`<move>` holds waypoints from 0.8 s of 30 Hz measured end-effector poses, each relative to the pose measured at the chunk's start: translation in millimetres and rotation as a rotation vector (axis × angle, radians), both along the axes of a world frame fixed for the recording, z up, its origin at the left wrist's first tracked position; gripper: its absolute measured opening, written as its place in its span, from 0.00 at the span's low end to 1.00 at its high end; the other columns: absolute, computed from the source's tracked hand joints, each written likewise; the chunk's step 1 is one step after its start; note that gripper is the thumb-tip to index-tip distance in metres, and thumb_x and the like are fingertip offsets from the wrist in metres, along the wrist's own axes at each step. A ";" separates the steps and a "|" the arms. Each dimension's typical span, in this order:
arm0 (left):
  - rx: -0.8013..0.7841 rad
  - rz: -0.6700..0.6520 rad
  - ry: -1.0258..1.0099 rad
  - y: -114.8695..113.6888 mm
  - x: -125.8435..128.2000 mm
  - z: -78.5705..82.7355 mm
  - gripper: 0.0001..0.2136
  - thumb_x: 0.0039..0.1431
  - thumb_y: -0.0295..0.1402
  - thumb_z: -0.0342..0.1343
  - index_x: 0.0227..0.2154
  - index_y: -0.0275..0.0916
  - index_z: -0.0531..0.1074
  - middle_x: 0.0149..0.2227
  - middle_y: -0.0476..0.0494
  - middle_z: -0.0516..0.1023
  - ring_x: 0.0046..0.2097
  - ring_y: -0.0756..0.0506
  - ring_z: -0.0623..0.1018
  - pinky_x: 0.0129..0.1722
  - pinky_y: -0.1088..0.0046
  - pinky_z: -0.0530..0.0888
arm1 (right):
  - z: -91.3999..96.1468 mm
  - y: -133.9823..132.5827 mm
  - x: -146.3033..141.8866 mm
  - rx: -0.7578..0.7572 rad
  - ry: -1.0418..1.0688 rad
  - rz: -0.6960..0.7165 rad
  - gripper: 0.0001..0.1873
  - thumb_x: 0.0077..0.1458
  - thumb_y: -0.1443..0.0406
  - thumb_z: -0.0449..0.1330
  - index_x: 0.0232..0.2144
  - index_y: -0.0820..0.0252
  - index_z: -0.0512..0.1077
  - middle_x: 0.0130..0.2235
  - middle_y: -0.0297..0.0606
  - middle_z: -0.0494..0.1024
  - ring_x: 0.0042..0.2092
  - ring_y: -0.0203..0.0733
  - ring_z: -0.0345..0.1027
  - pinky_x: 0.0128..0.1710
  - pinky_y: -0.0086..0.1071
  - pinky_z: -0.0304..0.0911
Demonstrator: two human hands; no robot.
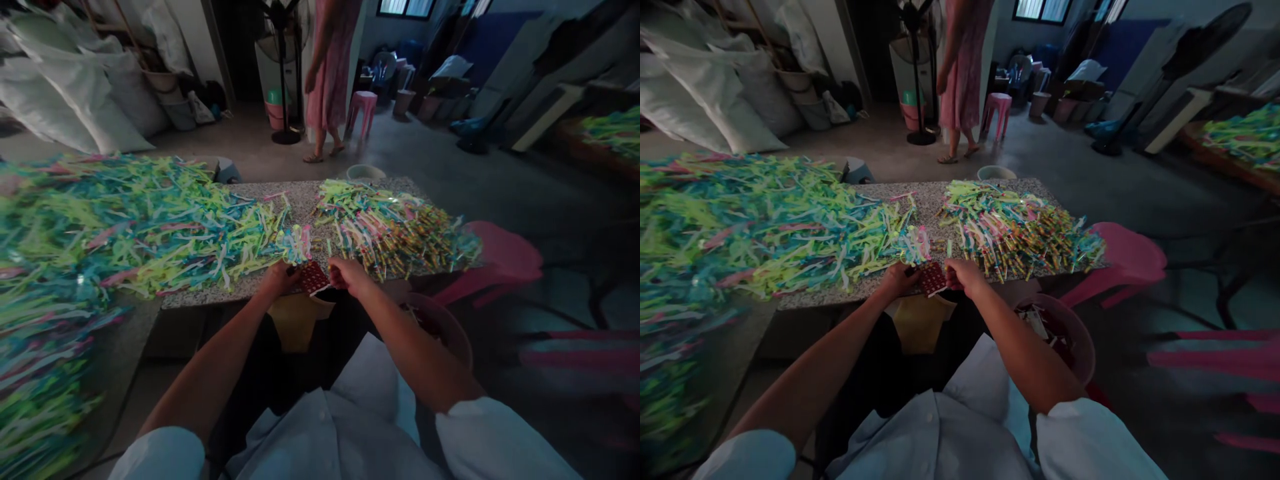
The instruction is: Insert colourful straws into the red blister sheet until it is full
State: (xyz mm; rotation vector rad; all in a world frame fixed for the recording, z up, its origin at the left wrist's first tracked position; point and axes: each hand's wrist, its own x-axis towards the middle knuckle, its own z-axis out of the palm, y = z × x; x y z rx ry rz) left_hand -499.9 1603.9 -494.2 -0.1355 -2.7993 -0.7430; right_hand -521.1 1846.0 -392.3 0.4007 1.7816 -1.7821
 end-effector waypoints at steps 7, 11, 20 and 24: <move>-0.004 0.047 -0.054 3.9 1.5 4.2 0.10 0.62 0.39 0.63 0.32 0.36 0.80 0.33 0.42 0.78 0.32 0.47 0.74 0.35 0.72 0.68 | -15.6 -4.4 -3.5 -0.105 0.331 0.014 0.14 0.52 0.56 0.67 0.27 0.59 0.70 0.20 0.28 0.70 0.19 0.32 0.62 0.18 0.25 0.59; -0.023 0.068 -0.076 6.6 3.2 10.2 0.13 0.63 0.41 0.62 0.31 0.36 0.79 0.33 0.42 0.78 0.33 0.47 0.75 0.36 0.72 0.68 | -21.4 -10.1 -21.7 0.026 0.396 0.048 0.10 0.55 0.62 0.64 0.26 0.58 0.68 0.22 0.29 0.72 0.21 0.34 0.65 0.22 0.26 0.62; 0.057 0.059 -0.071 7.7 3.4 9.6 0.10 0.62 0.39 0.62 0.34 0.37 0.80 0.33 0.41 0.79 0.35 0.45 0.77 0.37 0.71 0.71 | -21.8 -30.0 -41.3 0.389 0.464 0.269 0.16 0.64 0.63 0.59 0.23 0.58 0.71 0.19 0.32 0.71 0.24 0.37 0.68 0.30 0.26 0.64; 0.063 0.059 -0.080 7.1 3.0 7.0 0.10 0.62 0.39 0.63 0.34 0.36 0.80 0.36 0.40 0.79 0.36 0.45 0.77 0.38 0.71 0.71 | -23.8 -30.5 -44.7 0.157 0.238 0.268 0.05 0.62 0.67 0.60 0.32 0.60 0.73 0.26 0.34 0.79 0.28 0.38 0.74 0.28 0.25 0.65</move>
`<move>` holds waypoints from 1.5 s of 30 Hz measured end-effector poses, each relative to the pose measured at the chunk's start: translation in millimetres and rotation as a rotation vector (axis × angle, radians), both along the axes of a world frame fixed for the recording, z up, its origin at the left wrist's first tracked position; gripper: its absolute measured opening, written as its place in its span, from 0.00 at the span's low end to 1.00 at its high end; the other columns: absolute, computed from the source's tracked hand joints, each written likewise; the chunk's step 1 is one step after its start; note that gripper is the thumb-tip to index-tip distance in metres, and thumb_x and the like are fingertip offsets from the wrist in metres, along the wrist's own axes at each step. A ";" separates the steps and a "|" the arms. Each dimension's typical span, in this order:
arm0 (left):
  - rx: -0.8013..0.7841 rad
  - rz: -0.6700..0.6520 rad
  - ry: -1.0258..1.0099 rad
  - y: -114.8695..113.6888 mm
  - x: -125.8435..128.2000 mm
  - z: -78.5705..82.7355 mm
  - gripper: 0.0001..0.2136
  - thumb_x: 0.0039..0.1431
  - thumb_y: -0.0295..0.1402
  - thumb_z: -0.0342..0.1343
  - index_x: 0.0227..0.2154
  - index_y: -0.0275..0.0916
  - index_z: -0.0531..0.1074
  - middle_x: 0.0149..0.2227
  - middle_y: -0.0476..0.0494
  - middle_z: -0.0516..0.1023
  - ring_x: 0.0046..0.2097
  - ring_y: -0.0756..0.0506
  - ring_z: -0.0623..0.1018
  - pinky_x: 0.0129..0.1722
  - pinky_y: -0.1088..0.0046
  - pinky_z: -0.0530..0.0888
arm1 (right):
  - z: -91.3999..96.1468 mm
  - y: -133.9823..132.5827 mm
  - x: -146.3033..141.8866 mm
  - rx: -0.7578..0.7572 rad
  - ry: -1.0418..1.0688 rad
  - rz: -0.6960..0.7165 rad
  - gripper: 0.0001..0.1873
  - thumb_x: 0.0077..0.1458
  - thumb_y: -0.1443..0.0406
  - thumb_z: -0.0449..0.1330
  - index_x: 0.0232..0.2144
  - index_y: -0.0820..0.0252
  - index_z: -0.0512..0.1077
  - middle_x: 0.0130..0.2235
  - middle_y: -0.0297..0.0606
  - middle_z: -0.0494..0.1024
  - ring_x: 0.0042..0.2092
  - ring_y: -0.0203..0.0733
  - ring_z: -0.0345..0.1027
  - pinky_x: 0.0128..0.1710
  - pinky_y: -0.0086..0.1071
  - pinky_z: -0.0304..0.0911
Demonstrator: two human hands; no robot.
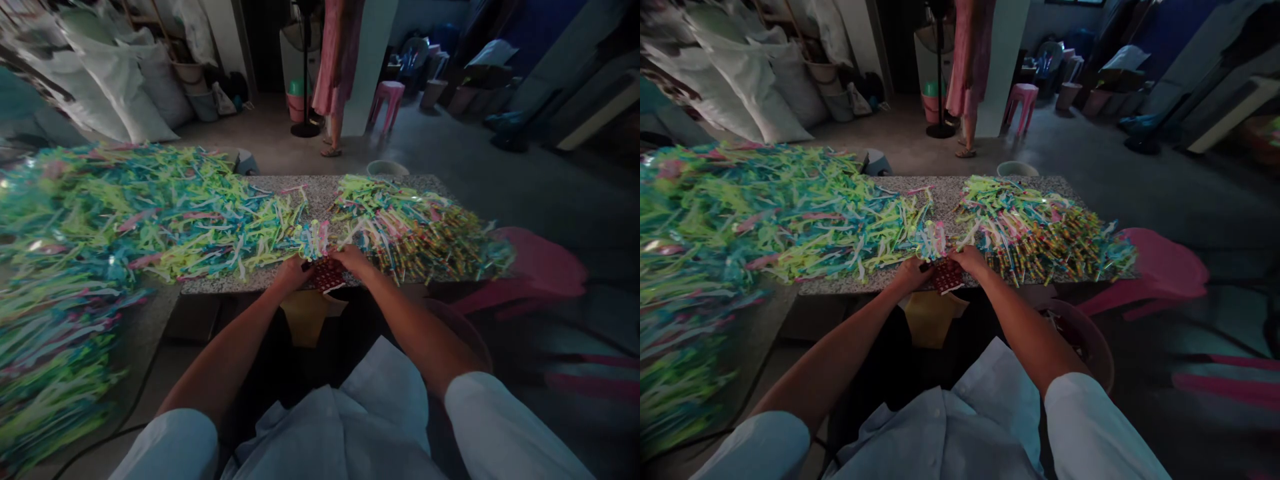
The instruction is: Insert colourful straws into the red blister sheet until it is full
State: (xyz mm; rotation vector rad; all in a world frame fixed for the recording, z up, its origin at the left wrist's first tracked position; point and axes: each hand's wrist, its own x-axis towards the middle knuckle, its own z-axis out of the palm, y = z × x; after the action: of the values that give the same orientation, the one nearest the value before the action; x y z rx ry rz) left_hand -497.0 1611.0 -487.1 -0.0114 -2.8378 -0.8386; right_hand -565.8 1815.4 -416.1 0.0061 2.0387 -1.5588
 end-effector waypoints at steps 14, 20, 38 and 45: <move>-0.027 -0.016 0.005 0.4 -0.1 3.5 0.08 0.61 0.37 0.63 0.34 0.36 0.81 0.38 0.40 0.81 0.38 0.44 0.79 0.40 0.71 0.73 | -10.7 7.3 -10.1 0.155 0.222 0.252 0.09 0.61 0.72 0.57 0.35 0.61 0.78 0.21 0.32 0.75 0.24 0.37 0.71 0.26 0.25 0.63; -0.046 -0.015 0.015 -1.0 -0.6 -0.5 0.09 0.62 0.38 0.63 0.35 0.37 0.81 0.35 0.41 0.80 0.37 0.45 0.78 0.38 0.72 0.71 | 9.7 6.0 -17.7 0.403 0.457 0.418 0.12 0.56 0.74 0.61 0.21 0.61 0.75 0.19 0.34 0.72 0.26 0.37 0.69 0.26 0.25 0.55; -0.005 -0.016 -0.009 2.9 3.0 6.0 0.10 0.62 0.38 0.63 0.36 0.35 0.81 0.37 0.39 0.80 0.37 0.44 0.78 0.39 0.70 0.72 | -5.7 6.8 -30.2 0.216 0.331 0.432 0.09 0.60 0.70 0.61 0.29 0.61 0.78 0.24 0.35 0.78 0.27 0.38 0.72 0.30 0.25 0.62; 0.018 -0.054 -0.018 1.9 3.8 8.2 0.09 0.62 0.35 0.63 0.41 0.36 0.81 0.39 0.38 0.81 0.40 0.43 0.79 0.42 0.69 0.74 | 22.7 13.5 -17.1 0.584 0.536 0.439 0.16 0.55 0.71 0.65 0.17 0.60 0.71 0.18 0.35 0.69 0.29 0.41 0.68 0.30 0.28 0.55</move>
State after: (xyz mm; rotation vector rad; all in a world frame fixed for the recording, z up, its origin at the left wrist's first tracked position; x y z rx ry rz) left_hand -493.2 1612.9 -478.9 -0.0779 -2.8586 -0.8799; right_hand -583.0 1828.9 -393.4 -0.6509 2.6077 -0.7045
